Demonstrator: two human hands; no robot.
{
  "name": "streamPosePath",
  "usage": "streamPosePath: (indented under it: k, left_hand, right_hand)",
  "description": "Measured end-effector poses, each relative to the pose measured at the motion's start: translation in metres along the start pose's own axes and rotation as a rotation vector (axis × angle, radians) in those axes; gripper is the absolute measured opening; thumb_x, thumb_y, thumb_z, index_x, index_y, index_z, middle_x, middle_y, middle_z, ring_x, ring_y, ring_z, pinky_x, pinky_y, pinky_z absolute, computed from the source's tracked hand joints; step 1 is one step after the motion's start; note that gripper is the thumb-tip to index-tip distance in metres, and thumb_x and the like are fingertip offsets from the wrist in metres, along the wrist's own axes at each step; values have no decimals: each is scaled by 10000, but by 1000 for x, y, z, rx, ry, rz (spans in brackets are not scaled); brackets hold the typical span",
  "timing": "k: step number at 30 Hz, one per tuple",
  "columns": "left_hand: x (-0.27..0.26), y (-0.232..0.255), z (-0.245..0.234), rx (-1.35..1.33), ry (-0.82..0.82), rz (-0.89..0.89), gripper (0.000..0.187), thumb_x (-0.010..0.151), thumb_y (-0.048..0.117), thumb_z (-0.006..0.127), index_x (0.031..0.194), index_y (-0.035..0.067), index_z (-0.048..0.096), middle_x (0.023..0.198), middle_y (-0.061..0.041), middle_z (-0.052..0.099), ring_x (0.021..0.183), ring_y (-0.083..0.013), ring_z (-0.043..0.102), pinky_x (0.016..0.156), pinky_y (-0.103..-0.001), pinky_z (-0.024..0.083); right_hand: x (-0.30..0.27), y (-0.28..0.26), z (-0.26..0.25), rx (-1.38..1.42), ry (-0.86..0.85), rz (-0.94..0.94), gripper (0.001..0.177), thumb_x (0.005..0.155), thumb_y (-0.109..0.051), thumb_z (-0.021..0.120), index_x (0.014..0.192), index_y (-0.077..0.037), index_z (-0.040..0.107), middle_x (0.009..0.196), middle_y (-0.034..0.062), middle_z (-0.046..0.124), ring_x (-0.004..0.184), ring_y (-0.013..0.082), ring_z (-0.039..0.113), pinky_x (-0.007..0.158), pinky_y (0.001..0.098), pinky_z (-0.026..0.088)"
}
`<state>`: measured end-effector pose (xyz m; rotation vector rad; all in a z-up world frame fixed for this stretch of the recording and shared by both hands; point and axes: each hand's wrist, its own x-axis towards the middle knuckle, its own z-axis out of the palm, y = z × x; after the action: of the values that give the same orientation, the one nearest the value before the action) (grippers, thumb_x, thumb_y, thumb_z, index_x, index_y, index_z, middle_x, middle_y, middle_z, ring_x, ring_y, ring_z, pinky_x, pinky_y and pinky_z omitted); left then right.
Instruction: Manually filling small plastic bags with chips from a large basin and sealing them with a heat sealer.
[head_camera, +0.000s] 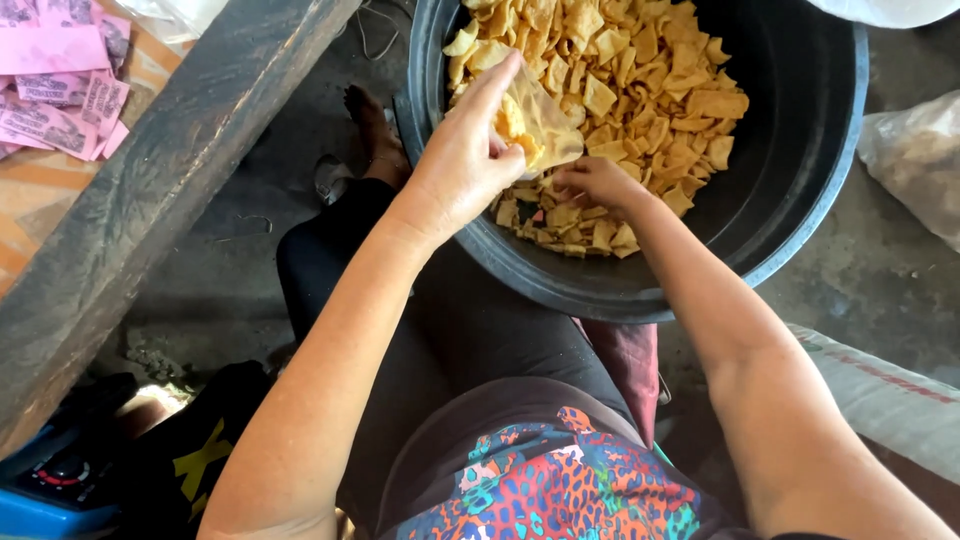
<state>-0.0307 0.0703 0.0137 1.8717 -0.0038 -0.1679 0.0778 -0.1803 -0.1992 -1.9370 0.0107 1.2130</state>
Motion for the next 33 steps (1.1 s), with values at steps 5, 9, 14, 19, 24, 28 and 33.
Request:
streamPosePath:
  k: [5,9,14,19,24,28,33]
  left_hand:
    - [2,-5,9,-15,-7,3,769,952,-3,622,1597,120,222,1699,-125,235,753,-105,650,869,-260,585]
    - [-6,4,15,1,-17,-28,764,954,-26,588,1601,113,207,1705,-166,201,774,-92,646,858,-260,575]
    - [-9,-29,30,-54,136,73,778,868,-19,624,1584,98,343,1566,-307,387,841,-353,766,751,-381,646]
    - [-3,-51,26,-439,267,-112,812,809,-27,618,1572,141,395,1563,-187,376,649,-197,707,608,-266,641]
    - [-4,-84,36,-511,281,-244,873,759,-20,593,1590,75,343,1615,-278,260,603,-222,705,530,-261,622]
    - [1,-77,50,-441,213,-175,889,755,-5,615,1597,122,362,1645,-248,281,676,-249,728,529,-267,610]
    - [-13,-93,73,-342,200,-190,930,716,132,705,1593,180,401,1613,-199,354,1321,-302,568,1055,-348,514]
  right_hand:
    - [20,-11,19,-1088,296,77,410,1059,-125,473,1466,-91,499,1287,201,559,1115,408,614,751,504,602]
    - [69,50,56,-741,123,-360,673,1016,-378,443,1611,-104,289,1666,182,279,1538,349,243,1248,451,194]
    - [86,70,60,-789,228,-584,642,989,-467,489,1529,-127,418,1560,141,385,1468,325,331,1214,484,208]
    - [105,108,47,-1276,209,-505,402,941,-383,646,1323,-258,662,1257,53,717,1205,318,667,1026,536,509]
    - [-7,7,-8,-806,365,-371,409,903,-448,651,1234,-215,707,1113,165,760,1103,427,678,951,573,532]
    - [-79,-115,-17,-627,874,-892,117,981,-348,735,1096,-331,745,982,-93,725,1010,176,686,910,339,534]
    - [-202,-277,-13,-614,1257,-1362,352,1116,-169,889,846,-343,745,879,-185,740,839,139,650,904,283,505]
